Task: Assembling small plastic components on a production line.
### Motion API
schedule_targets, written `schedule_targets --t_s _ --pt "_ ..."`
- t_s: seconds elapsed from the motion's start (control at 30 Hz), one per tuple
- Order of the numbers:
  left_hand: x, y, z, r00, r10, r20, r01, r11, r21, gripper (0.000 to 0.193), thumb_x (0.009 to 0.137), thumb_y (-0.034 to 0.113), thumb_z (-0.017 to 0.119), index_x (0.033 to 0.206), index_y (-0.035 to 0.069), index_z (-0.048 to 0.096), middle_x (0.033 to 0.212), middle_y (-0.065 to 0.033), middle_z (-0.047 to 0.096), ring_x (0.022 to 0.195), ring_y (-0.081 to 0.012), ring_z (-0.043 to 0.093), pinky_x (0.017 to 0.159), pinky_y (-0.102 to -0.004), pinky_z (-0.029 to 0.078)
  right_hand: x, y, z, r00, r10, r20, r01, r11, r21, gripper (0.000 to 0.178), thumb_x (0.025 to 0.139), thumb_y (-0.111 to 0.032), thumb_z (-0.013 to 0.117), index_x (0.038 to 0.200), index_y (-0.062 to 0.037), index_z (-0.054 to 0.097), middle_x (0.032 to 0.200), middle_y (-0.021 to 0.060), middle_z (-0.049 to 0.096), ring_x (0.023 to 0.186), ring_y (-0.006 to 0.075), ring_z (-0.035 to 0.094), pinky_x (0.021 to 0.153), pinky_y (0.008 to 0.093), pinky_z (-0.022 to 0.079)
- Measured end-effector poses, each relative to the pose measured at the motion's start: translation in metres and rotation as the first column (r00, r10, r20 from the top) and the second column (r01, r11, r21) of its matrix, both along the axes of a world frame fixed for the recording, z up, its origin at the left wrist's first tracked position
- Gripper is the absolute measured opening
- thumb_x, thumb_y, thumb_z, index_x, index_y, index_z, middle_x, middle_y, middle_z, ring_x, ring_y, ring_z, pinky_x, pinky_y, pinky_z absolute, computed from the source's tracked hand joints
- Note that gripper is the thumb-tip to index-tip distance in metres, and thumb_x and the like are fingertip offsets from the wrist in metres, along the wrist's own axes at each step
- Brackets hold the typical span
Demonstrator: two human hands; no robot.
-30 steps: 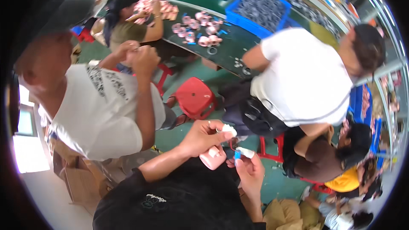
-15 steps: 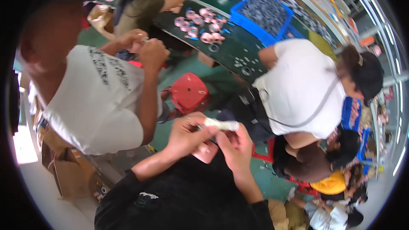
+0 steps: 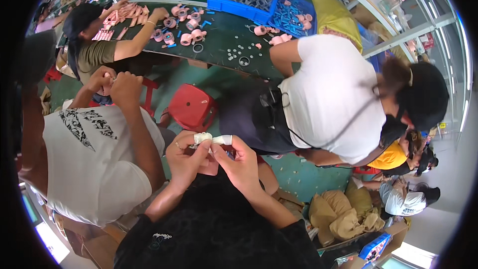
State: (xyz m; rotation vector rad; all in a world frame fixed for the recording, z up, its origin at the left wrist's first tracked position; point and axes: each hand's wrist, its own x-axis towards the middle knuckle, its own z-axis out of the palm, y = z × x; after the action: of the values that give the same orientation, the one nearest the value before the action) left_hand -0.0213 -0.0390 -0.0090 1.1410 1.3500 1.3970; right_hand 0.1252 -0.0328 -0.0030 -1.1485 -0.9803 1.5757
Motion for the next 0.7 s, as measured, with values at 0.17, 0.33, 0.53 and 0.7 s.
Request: schedule_targets --t_s 0.17,0.33,0.53,0.7 --pt "0.006 0.004 0.000 0.928 -0.024 0.372 0.135 0.952 -0.274 0.009 0.090 0.006 0.072 0.098 0.001 0.072 0.089 -0.0026 0.068 0.067 -0.0063 0.064 0.056 -0.0204 0.049 0.008 0.004 0.001 0.992 -0.025 0.125 0.013 0.995 0.101 0.010 0.090 -0.003 0.068 0.100 0.0006 0.067 0.091 -0.0001 0.067 0.081 0.0036 0.058 0.074 0.0216 0.047" --pt "0.006 0.007 0.001 0.836 0.015 0.548 0.244 0.885 -0.396 0.011 0.093 0.008 0.070 0.099 0.000 0.069 0.076 -0.0018 0.067 0.055 -0.0063 0.062 0.049 -0.0204 0.050 0.010 0.002 0.001 0.989 -0.043 0.143 0.041 0.999 0.020 0.008 0.091 -0.004 0.068 0.098 0.0005 0.066 0.083 -0.0016 0.066 0.076 0.0024 0.057 0.071 0.0202 0.047" --pt "-0.004 0.003 -0.015 0.574 -0.159 0.803 0.433 0.891 -0.133 0.041 0.102 0.008 0.053 0.141 -0.001 0.046 0.110 -0.0126 0.065 0.087 -0.0111 0.064 0.063 -0.0268 0.061 0.017 0.000 -0.002 0.998 -0.061 -0.017 0.060 0.998 -0.022 0.010 0.094 -0.004 0.066 0.101 0.0017 0.062 0.087 0.0032 0.068 0.076 0.0061 0.063 0.069 0.0226 0.053" --pt "-0.006 0.001 -0.013 0.584 -0.047 0.811 0.473 0.831 -0.292 0.043 0.102 0.012 0.055 0.140 -0.001 0.042 0.113 -0.0149 0.066 0.083 -0.0145 0.067 0.061 -0.0273 0.060 0.018 -0.005 -0.003 0.997 -0.077 0.020 0.077 0.997 -0.010 0.011 0.093 -0.003 0.066 0.102 0.0018 0.064 0.085 0.0014 0.065 0.074 0.0040 0.058 0.067 0.0217 0.051"
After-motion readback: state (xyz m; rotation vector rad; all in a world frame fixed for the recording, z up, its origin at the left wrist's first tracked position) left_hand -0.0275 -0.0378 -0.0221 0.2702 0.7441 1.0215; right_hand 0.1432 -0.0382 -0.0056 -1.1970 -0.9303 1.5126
